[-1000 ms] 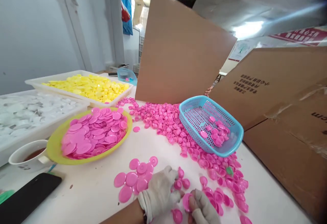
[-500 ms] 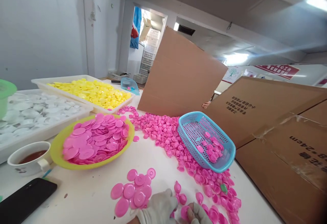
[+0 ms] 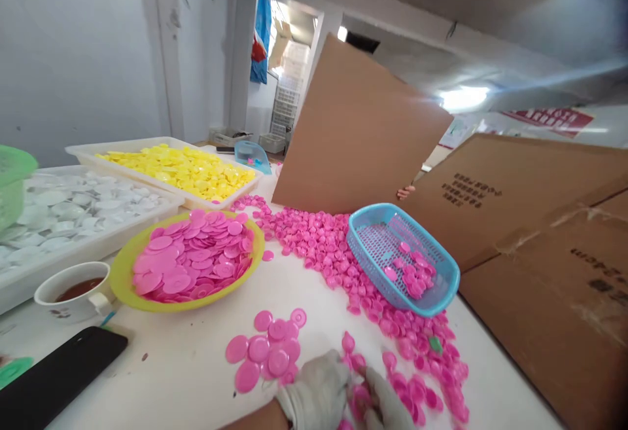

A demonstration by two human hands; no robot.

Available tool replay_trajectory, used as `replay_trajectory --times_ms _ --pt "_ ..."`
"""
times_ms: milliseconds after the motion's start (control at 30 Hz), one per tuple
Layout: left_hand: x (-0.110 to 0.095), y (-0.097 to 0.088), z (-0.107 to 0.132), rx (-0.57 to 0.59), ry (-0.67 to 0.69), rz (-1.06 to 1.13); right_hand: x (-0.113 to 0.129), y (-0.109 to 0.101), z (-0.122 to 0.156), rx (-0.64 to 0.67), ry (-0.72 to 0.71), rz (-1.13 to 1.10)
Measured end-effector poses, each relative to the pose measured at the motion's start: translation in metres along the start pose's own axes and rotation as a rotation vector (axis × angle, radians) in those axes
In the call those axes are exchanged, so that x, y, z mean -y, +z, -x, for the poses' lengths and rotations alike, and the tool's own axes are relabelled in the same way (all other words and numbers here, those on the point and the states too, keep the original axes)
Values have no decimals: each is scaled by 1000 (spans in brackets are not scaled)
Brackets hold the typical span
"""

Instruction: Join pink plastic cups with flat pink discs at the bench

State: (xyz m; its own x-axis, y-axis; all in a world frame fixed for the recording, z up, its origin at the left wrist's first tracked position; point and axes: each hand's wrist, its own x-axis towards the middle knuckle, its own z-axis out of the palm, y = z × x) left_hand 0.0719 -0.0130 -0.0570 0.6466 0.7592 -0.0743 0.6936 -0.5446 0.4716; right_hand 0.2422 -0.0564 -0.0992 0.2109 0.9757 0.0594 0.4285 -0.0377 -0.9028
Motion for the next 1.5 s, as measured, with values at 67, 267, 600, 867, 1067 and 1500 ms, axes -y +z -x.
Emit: replay_trajectory --times_ms 67,267,600,867,1067,1500 --pt "-1 -9 5 46 87 7 11 -7 3 10 -107 261" --pt "8 -33 2 -50 -87 187 26 -25 7 84 -94 531" --pt "-1 -3 -3 74 -103 661 38 -30 12 306 354 -177" --pt "-7 -2 -10 217 -207 894 46 -25 3 409 437 -221" --pt "-2 5 -12 179 -197 736 47 -29 -7 561 576 -260" --pt "-6 -2 -17 171 -212 712 47 -35 -25 794 686 -323"
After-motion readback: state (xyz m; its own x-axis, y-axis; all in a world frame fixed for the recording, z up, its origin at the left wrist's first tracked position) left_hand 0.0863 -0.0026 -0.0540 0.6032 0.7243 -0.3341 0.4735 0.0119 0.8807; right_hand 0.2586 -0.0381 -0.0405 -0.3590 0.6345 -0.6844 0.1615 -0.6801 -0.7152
